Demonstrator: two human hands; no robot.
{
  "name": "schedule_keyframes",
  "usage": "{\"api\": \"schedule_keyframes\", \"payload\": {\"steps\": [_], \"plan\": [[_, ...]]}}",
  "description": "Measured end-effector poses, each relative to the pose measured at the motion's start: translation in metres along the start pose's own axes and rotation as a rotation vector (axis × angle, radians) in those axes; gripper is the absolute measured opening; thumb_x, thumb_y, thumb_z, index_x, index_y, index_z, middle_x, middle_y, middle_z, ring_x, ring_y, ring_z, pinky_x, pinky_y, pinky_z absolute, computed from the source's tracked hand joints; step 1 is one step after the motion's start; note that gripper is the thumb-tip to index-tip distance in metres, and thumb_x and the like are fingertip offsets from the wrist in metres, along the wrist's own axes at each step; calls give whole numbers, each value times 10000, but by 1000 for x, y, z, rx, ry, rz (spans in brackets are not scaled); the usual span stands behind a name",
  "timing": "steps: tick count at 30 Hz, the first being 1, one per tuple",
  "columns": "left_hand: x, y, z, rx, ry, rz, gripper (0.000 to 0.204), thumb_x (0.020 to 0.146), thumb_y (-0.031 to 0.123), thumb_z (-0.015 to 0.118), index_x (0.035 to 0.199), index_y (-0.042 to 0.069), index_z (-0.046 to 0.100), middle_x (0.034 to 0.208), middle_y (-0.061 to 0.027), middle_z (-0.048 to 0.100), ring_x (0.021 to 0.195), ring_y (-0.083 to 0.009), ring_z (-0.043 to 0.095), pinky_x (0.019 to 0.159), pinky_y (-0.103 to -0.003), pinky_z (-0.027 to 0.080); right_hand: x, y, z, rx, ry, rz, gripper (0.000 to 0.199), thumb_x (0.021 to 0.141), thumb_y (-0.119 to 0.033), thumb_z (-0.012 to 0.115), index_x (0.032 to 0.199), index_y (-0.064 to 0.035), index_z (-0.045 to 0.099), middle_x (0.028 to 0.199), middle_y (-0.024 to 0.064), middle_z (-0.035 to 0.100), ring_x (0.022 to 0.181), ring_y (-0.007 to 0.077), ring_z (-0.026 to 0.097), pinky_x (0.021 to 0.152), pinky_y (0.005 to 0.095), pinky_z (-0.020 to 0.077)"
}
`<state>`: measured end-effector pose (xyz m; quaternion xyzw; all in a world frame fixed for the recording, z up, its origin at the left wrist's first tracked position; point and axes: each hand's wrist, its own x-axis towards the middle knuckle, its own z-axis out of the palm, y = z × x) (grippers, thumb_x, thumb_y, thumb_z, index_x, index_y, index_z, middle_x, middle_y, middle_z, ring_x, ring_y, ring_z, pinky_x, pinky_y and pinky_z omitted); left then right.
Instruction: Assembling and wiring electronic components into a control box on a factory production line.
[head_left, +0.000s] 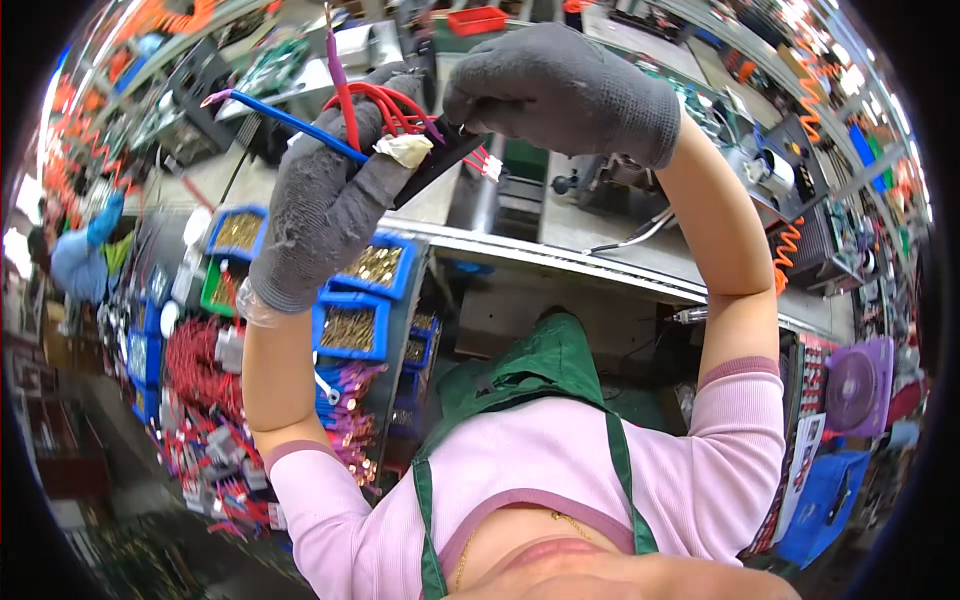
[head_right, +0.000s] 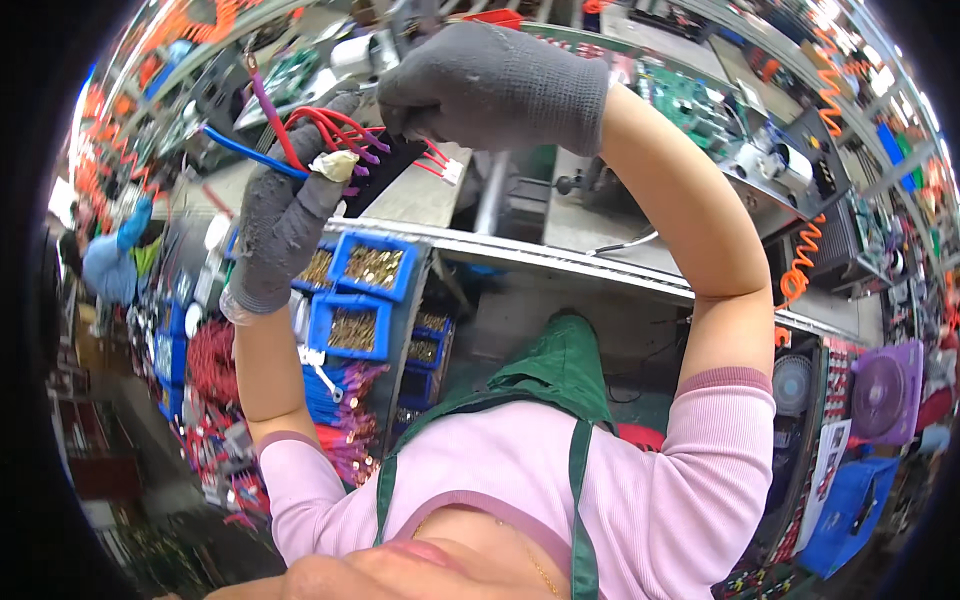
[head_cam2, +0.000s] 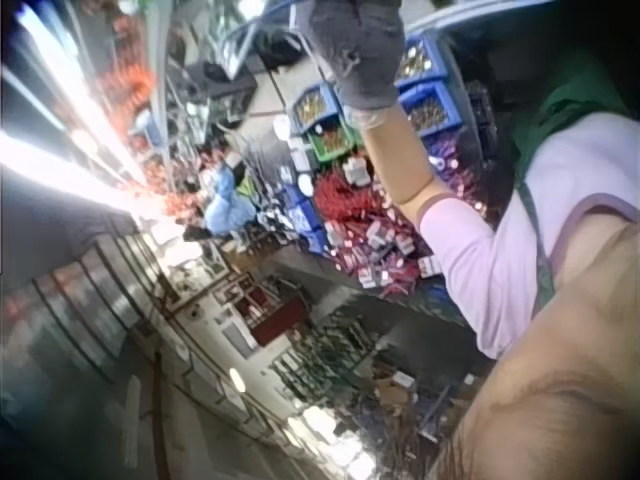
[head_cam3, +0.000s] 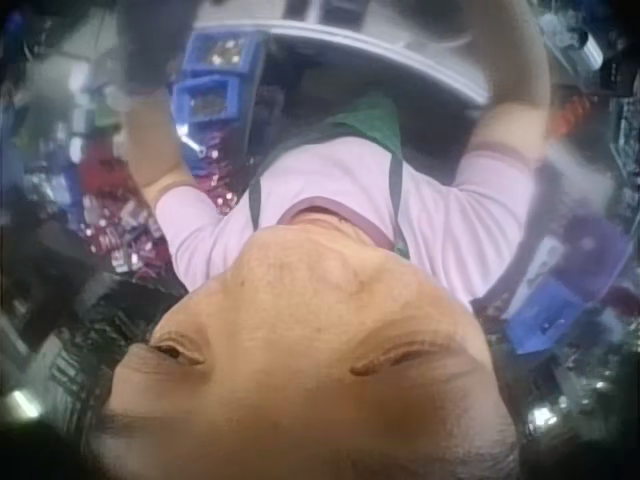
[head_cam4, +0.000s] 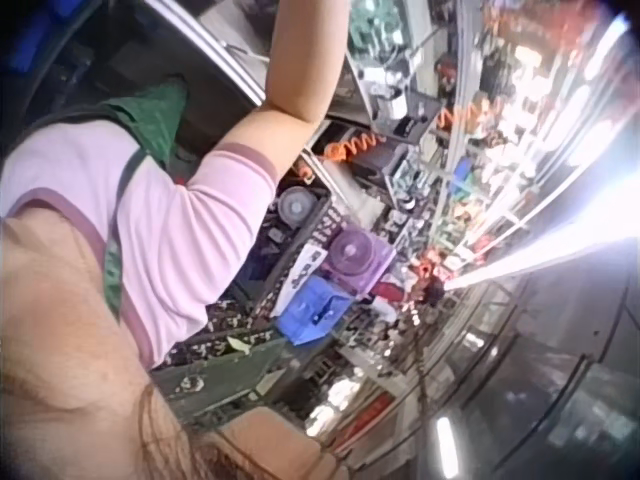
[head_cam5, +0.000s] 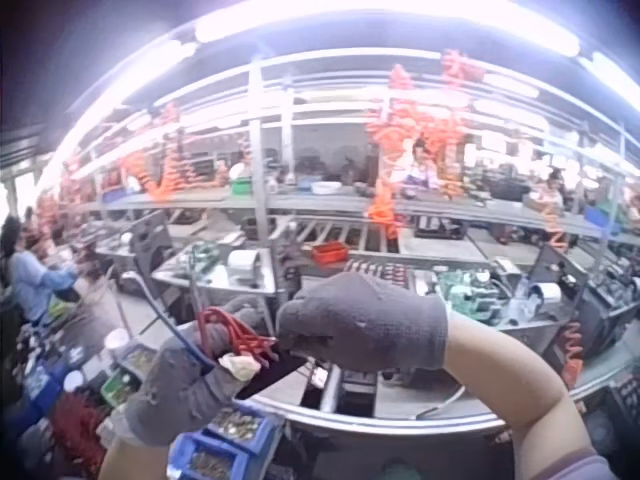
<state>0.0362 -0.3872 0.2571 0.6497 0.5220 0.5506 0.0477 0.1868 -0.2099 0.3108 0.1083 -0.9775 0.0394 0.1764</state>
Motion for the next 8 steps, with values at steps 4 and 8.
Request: {"api": "schedule_keyframes", "payload": {"steps": [4, 8], "plan": [[75, -8, 67, -165, -106, -222, 206, 905, 170, 639, 1035, 10, 637, 1026, -116, 636, 952, -152, 584, 838, -299, 477, -51, 66, -33, -182, 90, 9, 100, 826, -148, 656, 911, -96, 647, 835, 116, 633, 808, 300, 634, 723, 390, 484], [153, -11, 138, -281, -25, -154, 328, 918, 178, 635, 1197, 10, 592, 1122, -77, 606, 972, -132, 567, 844, -288, 483, -94, 131, -103, -133, -66, 218, 162, 828, -153, 667, 970, -77, 673, 856, 155, 662, 791, 291, 661, 687, 385, 514]]}}
